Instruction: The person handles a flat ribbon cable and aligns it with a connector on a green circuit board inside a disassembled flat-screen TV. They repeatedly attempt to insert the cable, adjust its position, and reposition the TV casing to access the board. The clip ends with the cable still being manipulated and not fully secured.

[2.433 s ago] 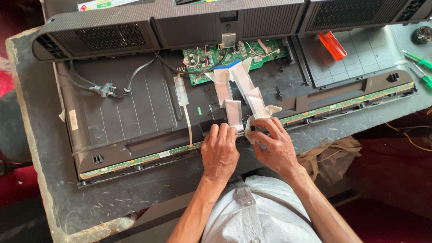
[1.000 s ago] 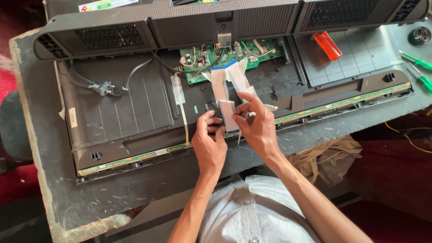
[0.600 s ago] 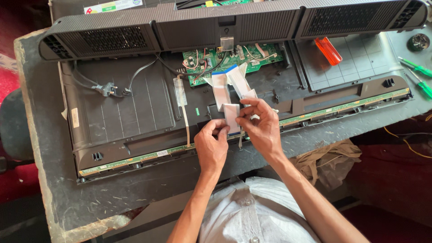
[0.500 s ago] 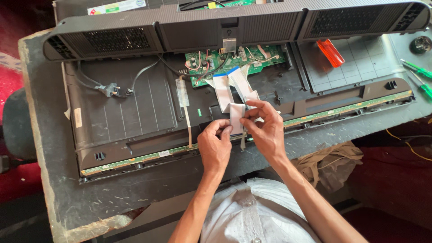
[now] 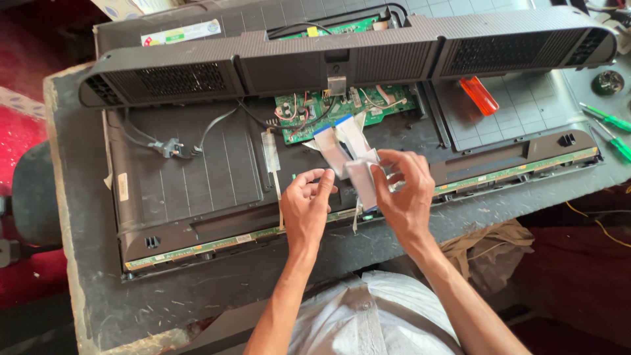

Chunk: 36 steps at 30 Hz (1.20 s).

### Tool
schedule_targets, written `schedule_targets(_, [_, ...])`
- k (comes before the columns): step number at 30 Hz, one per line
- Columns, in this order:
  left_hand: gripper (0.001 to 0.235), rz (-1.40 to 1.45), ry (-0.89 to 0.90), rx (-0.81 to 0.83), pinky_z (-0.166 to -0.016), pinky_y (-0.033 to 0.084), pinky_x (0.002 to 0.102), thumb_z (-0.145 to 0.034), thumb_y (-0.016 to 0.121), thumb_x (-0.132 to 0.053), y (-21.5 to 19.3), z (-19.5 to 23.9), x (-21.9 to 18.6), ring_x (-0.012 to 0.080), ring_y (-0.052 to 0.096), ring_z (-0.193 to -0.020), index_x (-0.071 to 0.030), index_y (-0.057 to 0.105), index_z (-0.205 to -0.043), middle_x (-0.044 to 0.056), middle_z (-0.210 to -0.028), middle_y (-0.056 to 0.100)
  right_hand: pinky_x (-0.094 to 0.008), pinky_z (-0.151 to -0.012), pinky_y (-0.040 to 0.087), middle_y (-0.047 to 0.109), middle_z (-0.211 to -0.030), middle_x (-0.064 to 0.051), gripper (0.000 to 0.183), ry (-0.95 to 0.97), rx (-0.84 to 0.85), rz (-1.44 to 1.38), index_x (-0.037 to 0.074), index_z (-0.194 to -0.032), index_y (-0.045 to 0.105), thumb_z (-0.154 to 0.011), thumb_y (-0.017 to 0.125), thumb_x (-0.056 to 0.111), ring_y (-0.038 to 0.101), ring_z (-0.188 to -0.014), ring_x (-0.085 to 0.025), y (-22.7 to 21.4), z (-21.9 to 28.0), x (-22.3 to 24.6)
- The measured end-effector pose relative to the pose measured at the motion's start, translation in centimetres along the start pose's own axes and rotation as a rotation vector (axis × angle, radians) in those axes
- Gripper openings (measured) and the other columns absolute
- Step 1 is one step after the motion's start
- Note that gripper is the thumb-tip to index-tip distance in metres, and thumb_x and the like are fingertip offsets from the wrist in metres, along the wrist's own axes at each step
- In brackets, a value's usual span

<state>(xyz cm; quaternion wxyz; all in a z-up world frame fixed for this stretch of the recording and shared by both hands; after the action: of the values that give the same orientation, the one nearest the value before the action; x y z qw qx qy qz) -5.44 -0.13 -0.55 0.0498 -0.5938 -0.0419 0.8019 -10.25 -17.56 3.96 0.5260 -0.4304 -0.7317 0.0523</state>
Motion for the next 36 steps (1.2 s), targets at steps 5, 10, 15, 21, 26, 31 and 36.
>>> schedule_targets(5, [0.046, -0.204, 0.264, -0.129, -0.063, 0.052, 0.032, -0.084, 0.080, -0.031, 0.3, -1.0, -1.0, 0.0154, 0.068, -0.066, 0.000, 0.070, -0.117, 0.007, -0.081, 0.076, -0.038, -0.072, 0.053, 0.072, -0.104, -0.009, 0.042, -0.105, 0.026, 0.176, 0.002, -0.122, 0.067, -0.086, 0.082, 0.017, 0.064, -0.090, -0.030, 1.1, -2.8, -1.1])
schedule_targets(10, [0.046, -0.283, 0.198, -0.099, -0.072, 0.054, 0.036, -0.080, 0.081, -0.027, 0.6, -2.8, -0.8, 0.0189, 0.072, -0.073, -0.002, 0.070, -0.116, 0.006, -0.080, 0.075, -0.031, -0.066, 0.050, 0.070, -0.086, -0.006, 0.043, 0.176, 0.241, -0.007, 0.000, -0.114, 0.067, -0.080, 0.083, 0.021, 0.063, -0.074, -0.019, 3.2, -4.6, -4.0])
schedule_targets(15, [0.035, -0.226, 0.121, -0.009, -0.062, 0.053, 0.033, -0.081, 0.080, -0.025, 0.3, -2.7, -1.5, 0.0142, 0.068, -0.066, -0.003, 0.077, -0.108, 0.005, -0.079, 0.075, -0.028, -0.058, 0.040, 0.064, -0.074, -0.002, 0.016, 0.447, 0.327, -0.310, -0.001, -0.088, 0.076, -0.085, 0.082, 0.013, 0.053, -0.067, -0.008, 3.0, -4.1, -6.0])
schedule_targets(21, [0.043, 0.004, 0.000, 0.131, -0.039, 0.043, 0.027, -0.080, 0.082, -0.026, 1.3, -0.8, -3.1, 0.0078, 0.056, -0.049, -0.003, 0.070, -0.115, 0.003, -0.094, 0.073, -0.022, -0.071, 0.050, 0.074, -0.087, 0.000, 0.007, 0.422, 0.300, -0.745, 0.000, -0.094, 0.074, -0.092, 0.076, 0.007, 0.063, -0.077, -0.004, 0.9, -4.8, -5.3])
schedule_targets(26, [0.047, 0.092, 0.040, 0.266, -0.039, 0.045, 0.025, -0.078, 0.080, -0.023, 2.1, -0.7, -3.5, 0.0067, 0.058, -0.051, -0.004, 0.067, -0.119, -0.002, -0.109, 0.072, -0.023, -0.080, 0.054, 0.076, -0.097, -0.002, 0.014, 0.394, 0.231, -0.891, 0.000, -0.105, 0.075, -0.092, 0.074, 0.004, 0.068, -0.086, -0.005, -0.4, -5.2, -3.8])
schedule_targets(31, [0.050, -0.163, 0.294, 0.260, -0.052, 0.049, 0.027, -0.073, 0.083, -0.010, 2.8, -0.7, -3.2, 0.0089, 0.057, -0.056, -0.008, 0.070, -0.121, 0.002, -0.111, 0.077, -0.025, -0.082, 0.054, 0.076, -0.101, -0.004, 0.017, 0.336, 0.182, -0.880, -0.002, -0.110, 0.075, -0.094, 0.076, 0.001, 0.067, -0.088, -0.007, -1.4, -5.6, -2.8])
schedule_targets(36, [0.053, -0.298, 0.420, 0.264, -0.065, 0.054, 0.034, -0.069, 0.084, -0.007, 3.2, 0.7, -3.0, 0.0178, 0.063, -0.069, -0.012, 0.068, -0.120, 0.001, -0.101, 0.076, -0.026, -0.086, 0.055, 0.076, -0.106, -0.005, 0.020, 0.297, 0.142, -0.901, -0.002, -0.111, 0.074, -0.091, 0.076, -0.002, 0.069, -0.094, -0.009, -2.2, -5.5, -2.3])
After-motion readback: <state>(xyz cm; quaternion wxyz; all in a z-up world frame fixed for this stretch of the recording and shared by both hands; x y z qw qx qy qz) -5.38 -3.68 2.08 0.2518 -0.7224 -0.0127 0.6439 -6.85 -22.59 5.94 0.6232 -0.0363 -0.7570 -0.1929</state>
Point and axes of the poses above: each hand's wrist, its own z-axis away from the middle knuckle, its own y-axis out of the palm, x = y × z, the point moved 4 cm from there along -z, towards the middle knuckle
